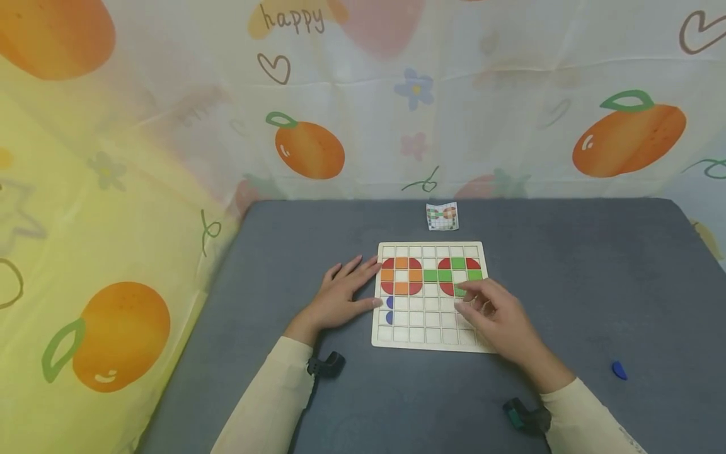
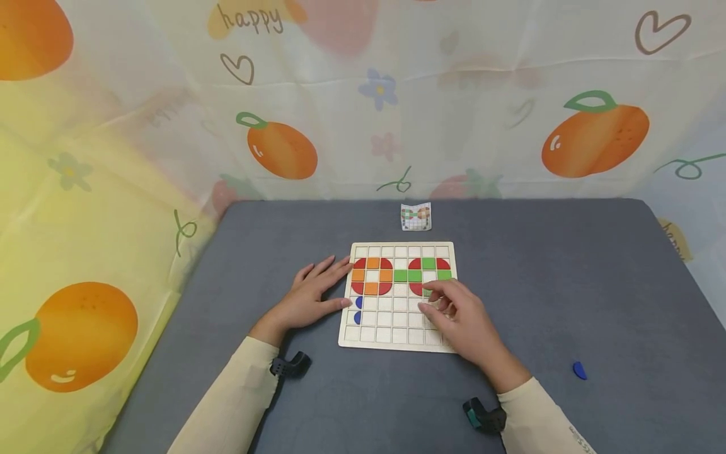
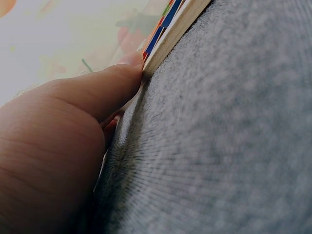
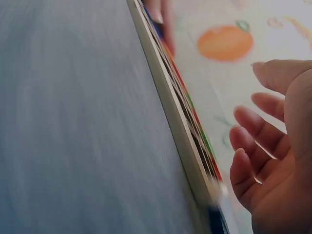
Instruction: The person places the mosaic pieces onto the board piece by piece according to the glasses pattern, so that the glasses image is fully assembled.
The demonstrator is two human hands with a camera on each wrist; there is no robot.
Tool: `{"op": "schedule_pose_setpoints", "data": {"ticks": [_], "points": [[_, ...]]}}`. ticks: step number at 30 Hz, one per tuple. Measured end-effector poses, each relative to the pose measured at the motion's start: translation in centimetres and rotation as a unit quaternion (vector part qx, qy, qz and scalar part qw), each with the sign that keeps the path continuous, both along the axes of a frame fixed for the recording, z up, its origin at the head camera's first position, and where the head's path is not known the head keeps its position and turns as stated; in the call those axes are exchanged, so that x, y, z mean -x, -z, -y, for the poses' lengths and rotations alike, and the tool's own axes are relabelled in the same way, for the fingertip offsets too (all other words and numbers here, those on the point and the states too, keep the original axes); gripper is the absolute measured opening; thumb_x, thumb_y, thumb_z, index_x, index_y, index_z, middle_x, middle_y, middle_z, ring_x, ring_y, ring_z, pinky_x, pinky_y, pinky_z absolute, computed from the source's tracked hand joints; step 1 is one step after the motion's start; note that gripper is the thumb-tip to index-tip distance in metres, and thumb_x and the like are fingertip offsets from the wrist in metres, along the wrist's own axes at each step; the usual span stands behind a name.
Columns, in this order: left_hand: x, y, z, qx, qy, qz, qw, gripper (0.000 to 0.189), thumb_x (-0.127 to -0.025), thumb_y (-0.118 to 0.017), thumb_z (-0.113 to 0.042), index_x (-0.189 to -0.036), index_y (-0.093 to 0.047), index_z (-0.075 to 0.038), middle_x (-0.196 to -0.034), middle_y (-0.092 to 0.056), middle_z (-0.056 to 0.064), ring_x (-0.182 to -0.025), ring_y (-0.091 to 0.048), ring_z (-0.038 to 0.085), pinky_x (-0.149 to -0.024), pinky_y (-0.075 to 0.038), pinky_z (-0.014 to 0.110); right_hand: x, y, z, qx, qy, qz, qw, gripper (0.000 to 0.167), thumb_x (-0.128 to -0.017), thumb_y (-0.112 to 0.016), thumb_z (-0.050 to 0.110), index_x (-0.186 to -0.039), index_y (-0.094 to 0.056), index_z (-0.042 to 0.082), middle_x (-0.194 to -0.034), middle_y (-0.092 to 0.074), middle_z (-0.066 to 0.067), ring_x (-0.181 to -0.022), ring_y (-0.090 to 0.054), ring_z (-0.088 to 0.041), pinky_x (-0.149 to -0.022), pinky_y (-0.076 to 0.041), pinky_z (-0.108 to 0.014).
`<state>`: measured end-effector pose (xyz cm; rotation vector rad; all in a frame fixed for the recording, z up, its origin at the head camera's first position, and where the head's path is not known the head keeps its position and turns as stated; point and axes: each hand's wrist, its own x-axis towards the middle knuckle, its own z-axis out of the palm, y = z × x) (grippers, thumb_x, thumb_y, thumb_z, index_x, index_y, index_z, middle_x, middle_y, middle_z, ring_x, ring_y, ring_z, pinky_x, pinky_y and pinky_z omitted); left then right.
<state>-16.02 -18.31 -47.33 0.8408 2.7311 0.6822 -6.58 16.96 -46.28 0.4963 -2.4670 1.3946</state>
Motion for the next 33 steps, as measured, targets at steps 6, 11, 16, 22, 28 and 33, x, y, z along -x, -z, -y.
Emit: {"op": "schedule_pose_setpoints", "data": {"ticks": [6,11,16,22,28,33], "points": [[0.0,0.0,0.1,-0.004,0.005,-0.003,1.0000,0.085,-0.105,-0.067,-0.058,-0.174,-0.029,-0.027,-0.178,-0.020,-0.015,-0.165,-0.005,0.015,-0.127,-0.001,0.056,-0.7,-0.2,-4.0,-0.059,0.099,0.007,0.9933,0.030,-0.098,-0.082,0.006,-0.127,-0.074,0.002,-0.106,-0.067,-0.007,-0.097,-0.059,-0.024,-0.082,-0.046,-0.034],[0.0,0.0,0.1,-0.009,0.005,-0.005,0.9999,0.085,-0.105,-0.068,-0.057,-0.174,-0.030,-0.025,-0.179,-0.021,-0.012,-0.165,-0.007,0.018,-0.127,-0.002,0.058,-0.9,0.1,-8.0,-0.095,0.145,0.007,0.9848,0.034,-0.099,-0.081,0.009,-0.130,-0.072,-0.001,-0.118,-0.066,-0.018,-0.108,-0.057,-0.031,-0.088,-0.041,-0.042],[0.0,0.0,0.1,-0.008,0.005,-0.007,0.9999,0.084,-0.106,-0.067,-0.057,-0.174,-0.030,-0.026,-0.179,-0.020,-0.013,-0.165,-0.007,0.017,-0.127,-0.002,0.058,-1.2,0.4,-11.5,-0.124,0.129,0.054,0.9824,0.037,-0.103,-0.079,0.014,-0.136,-0.070,-0.001,-0.120,-0.064,-0.017,-0.101,-0.061,-0.026,-0.081,-0.043,-0.018],[0.1,0.2,0.3,-0.012,0.010,-0.011,0.9998,0.083,-0.106,-0.066,-0.058,-0.174,-0.030,-0.025,-0.178,-0.020,-0.013,-0.165,-0.007,0.016,-0.127,-0.002,0.057,-1.2,0.6,-12.7,-0.178,0.079,0.090,0.9767,0.038,-0.098,-0.085,0.015,-0.130,-0.073,0.001,-0.118,-0.065,-0.016,-0.100,-0.061,-0.033,-0.081,-0.048,-0.044],[0.2,0.3,0.3,-0.005,0.008,-0.010,0.9999,0.085,-0.105,-0.066,-0.059,-0.174,-0.030,-0.026,-0.179,-0.020,-0.013,-0.165,-0.006,0.017,-0.127,-0.002,0.058,-1.1,0.7,-11.8,-0.198,0.055,0.075,0.9758,0.030,-0.093,-0.088,0.011,-0.120,-0.078,0.003,-0.104,-0.066,-0.007,-0.092,-0.059,-0.026,-0.076,-0.047,-0.050],[0.2,0.2,0.2,-0.006,0.008,-0.010,0.9999,0.084,-0.105,-0.066,-0.059,-0.174,-0.030,-0.026,-0.178,-0.020,-0.014,-0.165,-0.007,0.017,-0.127,-0.002,0.057,-1.1,0.7,-10.6,-0.200,0.047,0.069,0.9762,0.028,-0.092,-0.090,0.012,-0.117,-0.079,0.005,-0.099,-0.065,0.000,-0.091,-0.056,-0.023,-0.077,-0.044,-0.048]]}}
